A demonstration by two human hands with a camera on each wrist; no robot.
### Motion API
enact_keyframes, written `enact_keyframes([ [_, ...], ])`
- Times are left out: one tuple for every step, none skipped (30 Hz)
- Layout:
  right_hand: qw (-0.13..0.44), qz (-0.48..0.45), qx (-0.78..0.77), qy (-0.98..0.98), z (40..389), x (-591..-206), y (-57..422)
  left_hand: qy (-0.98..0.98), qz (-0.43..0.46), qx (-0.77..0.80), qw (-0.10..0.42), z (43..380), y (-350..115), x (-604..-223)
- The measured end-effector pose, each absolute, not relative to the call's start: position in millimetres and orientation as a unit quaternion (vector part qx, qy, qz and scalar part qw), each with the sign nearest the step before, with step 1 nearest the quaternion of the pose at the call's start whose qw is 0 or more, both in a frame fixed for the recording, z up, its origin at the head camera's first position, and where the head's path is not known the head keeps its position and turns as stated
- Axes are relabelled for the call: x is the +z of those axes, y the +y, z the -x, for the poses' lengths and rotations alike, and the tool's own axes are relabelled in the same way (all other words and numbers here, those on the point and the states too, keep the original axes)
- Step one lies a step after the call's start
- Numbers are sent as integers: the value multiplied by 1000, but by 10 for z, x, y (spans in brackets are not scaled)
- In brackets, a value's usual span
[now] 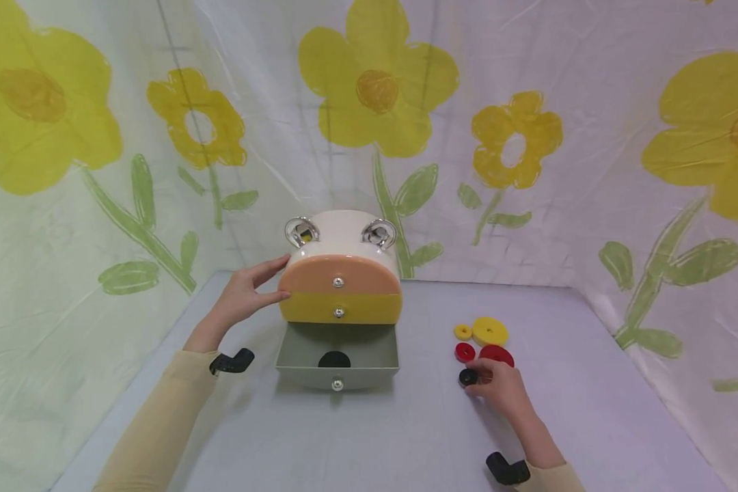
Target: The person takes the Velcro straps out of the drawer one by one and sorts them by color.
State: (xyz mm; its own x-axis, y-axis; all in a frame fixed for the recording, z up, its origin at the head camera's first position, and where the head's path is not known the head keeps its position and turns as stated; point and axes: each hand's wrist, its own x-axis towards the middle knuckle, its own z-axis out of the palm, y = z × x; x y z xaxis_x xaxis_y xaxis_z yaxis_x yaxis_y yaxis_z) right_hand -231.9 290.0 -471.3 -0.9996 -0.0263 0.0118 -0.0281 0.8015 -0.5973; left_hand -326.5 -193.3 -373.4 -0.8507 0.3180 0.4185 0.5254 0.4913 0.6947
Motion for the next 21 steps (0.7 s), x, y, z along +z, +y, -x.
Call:
enact_keyframes([
  [1, -16, 314, -949, 2322, -4714, 2904, -855, 248, -440, 118, 3266, -1934, -3735],
  [-1, -16, 313, -950, 2326, -4711, 2909, -855, 248, -440, 119, 3266, -1937, -3736],
  [-2, -15, 311, -950, 2330, -4712, 2913, -855, 248, -439, 119, 3264, -1936, -3734],
  [-2, -13, 310, -951, 2333, -4709, 2917, -856, 248, -438, 119, 3262, -1936, -3731],
  [-3, -15, 309, -951, 2339, -4706, 2923, -857, 247, -436, 119, 3260, -1936, -3730],
  [-2, -15, 308, -951, 2343, -4704, 2927, -858, 246, -435, 119, 3260, -1936, -3729],
  [-2, -13, 307, -952, 2342, -4700, 2928, -859, 246, -434, 119, 3258, -1935, -3728],
  [-2, -13, 305, -952, 2344, -4693, 2931, -859, 245, -433, 119, 3255, -1935, -3727],
  [0, -14, 304, -953, 2346, -4689, 2933, -860, 245, -433, 118, 3252, -1935, -3726],
  [3, -16, 303, -953, 2346, -4681, 2933, -860, 245, -432, 119, 3249, -1934, -3725],
  [4, -16, 303, -953, 2346, -4671, 2931, -860, 244, -432, 119, 3245, -1934, -3724],
  [6, -14, 304, -953, 2346, -4661, 2927, -860, 244, -432, 120, 3244, -1934, -3724],
  [9, -16, 305, -952, 2345, -4643, 2924, -860, 245, -432, 120, 3241, -1934, -3722],
  [11, -17, 307, -952, 2347, -4628, 2917, -860, 244, -432, 121, 3243, -1935, -3723],
  [13, -17, 310, -950, 2349, -4614, 2908, -860, 243, -432, 121, 3244, -1935, -3724],
  [14, -18, 315, -949, 2347, -4593, 2893, -860, 243, -432, 121, 3246, -1936, -3724],
  [15, -19, 320, -947, 2346, -4569, 2878, -860, 242, -432, 121, 3249, -1937, -3725],
  [15, -22, 325, -945, 2347, -4545, 2862, -860, 242, -432, 121, 3252, -1937, -3726],
  [16, -25, 331, -943, 2348, -4518, 2843, -860, 243, -433, 121, 3252, -1936, -3725],
  [16, -24, 337, -941, 2351, -4491, 2821, -859, 244, -434, 120, 3255, -1936, -3726],
  [17, -29, 344, -938, 2352, -4459, 2801, -858, 246, -434, 119, 3254, -1934, -3725],
])
